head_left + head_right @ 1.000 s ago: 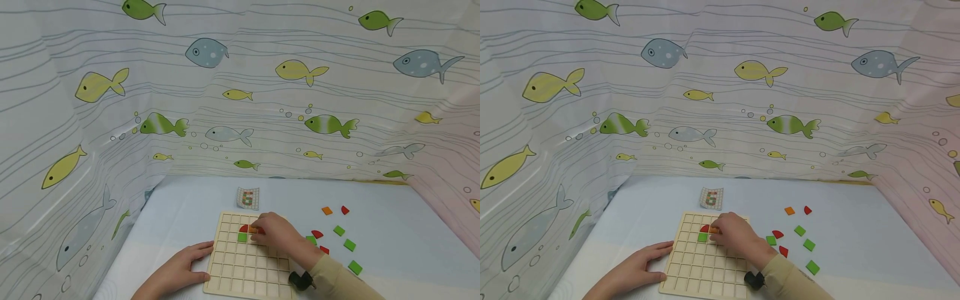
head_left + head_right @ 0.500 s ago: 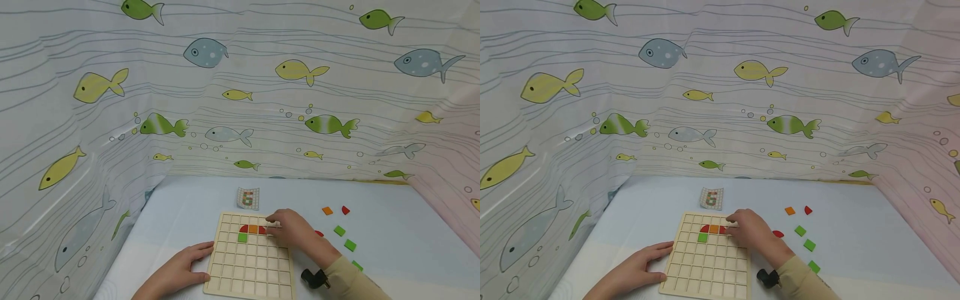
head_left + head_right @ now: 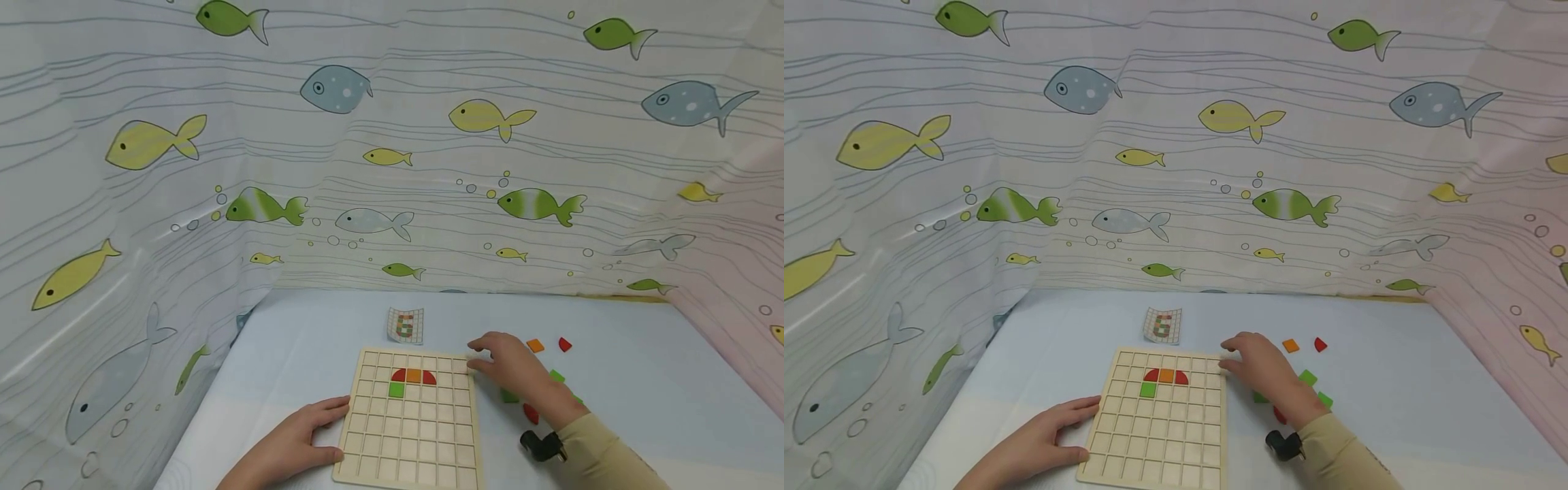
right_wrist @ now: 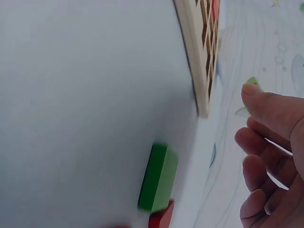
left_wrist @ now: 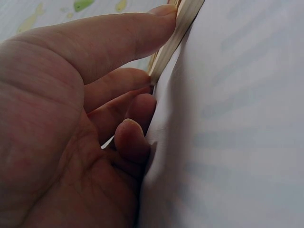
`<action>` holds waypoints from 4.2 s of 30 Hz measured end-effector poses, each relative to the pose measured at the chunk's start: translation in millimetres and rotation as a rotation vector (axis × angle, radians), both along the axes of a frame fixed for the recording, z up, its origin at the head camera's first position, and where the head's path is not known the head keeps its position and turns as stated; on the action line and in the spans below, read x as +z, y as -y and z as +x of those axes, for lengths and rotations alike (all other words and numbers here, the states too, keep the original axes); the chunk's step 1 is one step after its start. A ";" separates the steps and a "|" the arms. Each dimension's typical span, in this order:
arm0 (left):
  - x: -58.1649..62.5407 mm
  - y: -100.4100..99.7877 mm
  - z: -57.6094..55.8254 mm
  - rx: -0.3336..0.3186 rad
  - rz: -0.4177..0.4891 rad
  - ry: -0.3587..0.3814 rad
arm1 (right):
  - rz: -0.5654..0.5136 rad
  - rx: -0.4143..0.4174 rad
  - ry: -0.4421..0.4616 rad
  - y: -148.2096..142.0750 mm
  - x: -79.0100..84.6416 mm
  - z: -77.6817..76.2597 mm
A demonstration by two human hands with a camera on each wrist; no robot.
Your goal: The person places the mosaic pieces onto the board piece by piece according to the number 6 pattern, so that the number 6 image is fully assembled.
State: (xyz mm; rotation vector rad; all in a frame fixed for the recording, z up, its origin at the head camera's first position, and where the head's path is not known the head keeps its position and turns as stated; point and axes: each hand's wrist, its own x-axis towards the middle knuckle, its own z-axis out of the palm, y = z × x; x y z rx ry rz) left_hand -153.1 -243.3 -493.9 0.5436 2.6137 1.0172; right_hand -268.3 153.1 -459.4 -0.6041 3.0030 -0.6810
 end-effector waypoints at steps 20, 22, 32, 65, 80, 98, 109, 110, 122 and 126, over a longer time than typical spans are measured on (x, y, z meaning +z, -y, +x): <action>-0.4 1.4 1.2 -0.018 -0.013 -0.033 | 0.002 -0.165 0.054 -61.7 -14.6 -26.6; 0.2 1.3 1.3 -0.018 -0.011 -0.031 | 0.011 -0.181 0.058 -67.0 -15.2 -28.6; 0.5 0.9 1.8 -0.021 -0.002 -0.027 | 0.081 -0.207 0.023 -91.8 -23.0 -36.7; 0.6 1.4 0.7 -0.023 -0.004 -0.018 | 0.047 -0.206 0.076 -73.2 -1.5 -20.2; 0.2 1.5 1.7 -0.012 -0.007 -0.009 | 0.024 -0.093 0.017 -31.0 8.4 -2.7; 0.6 0.8 1.9 -0.020 0.006 -0.024 | -0.007 0.062 -0.027 9.7 5.0 17.3; 3.6 -0.1 3.5 -0.016 0.004 -0.029 | 0.008 0.136 -0.045 36.4 0.3 22.7; 3.6 -0.1 3.7 -0.015 0.002 -0.030 | 0.012 0.144 -0.048 38.7 0.5 23.4; 4.0 -0.7 3.2 -0.016 0.009 -0.028 | 0.010 0.230 -0.023 62.2 -0.3 28.9; 3.1 -0.5 2.7 -0.016 0.004 -0.023 | -0.001 0.282 -0.051 69.2 -1.9 31.7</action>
